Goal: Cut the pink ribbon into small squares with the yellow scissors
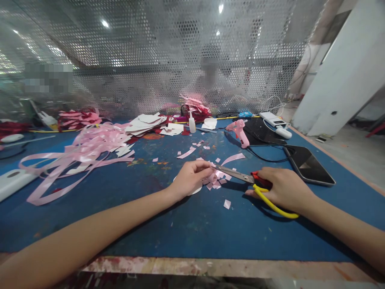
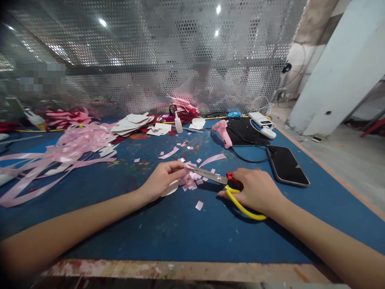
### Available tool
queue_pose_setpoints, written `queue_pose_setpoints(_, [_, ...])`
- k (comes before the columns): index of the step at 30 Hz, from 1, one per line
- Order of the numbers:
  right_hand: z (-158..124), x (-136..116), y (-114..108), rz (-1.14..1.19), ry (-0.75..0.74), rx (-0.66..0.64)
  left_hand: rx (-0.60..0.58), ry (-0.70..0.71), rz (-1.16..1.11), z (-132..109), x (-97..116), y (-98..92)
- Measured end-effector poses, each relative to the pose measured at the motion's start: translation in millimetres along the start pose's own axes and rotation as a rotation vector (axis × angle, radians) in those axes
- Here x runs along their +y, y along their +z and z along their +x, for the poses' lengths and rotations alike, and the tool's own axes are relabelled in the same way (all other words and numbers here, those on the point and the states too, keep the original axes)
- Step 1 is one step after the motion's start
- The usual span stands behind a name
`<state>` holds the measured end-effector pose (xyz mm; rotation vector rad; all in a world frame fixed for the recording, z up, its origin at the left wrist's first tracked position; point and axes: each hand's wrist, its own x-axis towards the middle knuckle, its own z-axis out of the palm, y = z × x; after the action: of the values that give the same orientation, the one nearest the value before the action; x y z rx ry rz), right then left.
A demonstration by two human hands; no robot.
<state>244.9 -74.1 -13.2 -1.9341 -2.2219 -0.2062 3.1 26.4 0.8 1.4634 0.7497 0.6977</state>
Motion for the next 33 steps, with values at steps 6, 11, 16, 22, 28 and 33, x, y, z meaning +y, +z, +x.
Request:
queue_pose_setpoints(6, [0.6,0.7,0.2,-0.014,0.049,0.011,0.026,0.066,0.054,0.0,0.0,-1.3])
queue_pose_setpoints(11, [0.0,-1.2,-0.5,0.012,0.005,-0.02,0.028,0.018,-0.01,-0.3,0.2,-0.3])
queue_pose_setpoints(16, [-1.1,-3.3,0.5,0.015,-0.016,-0.021,-0.011,0.013,-0.049,-0.2,-0.5,1.6])
queue_pose_setpoints(22, [-1.3,-1.5,0.5,0.014,-0.049,-0.023,-0.052,0.033,-0.033,0.4,-2.7,1.8])
queue_pose_setpoints(28, [-2.1,-2.0,1.2,-0.004,-0.064,-0.015,-0.053,0.047,0.083,0.4,-4.3,-0.2])
queue_pose_setpoints(33, [-1.8,-2.2,2.5,-0.009,-0.044,0.002,-0.065,0.049,0.096,-0.3,-3.0,0.0])
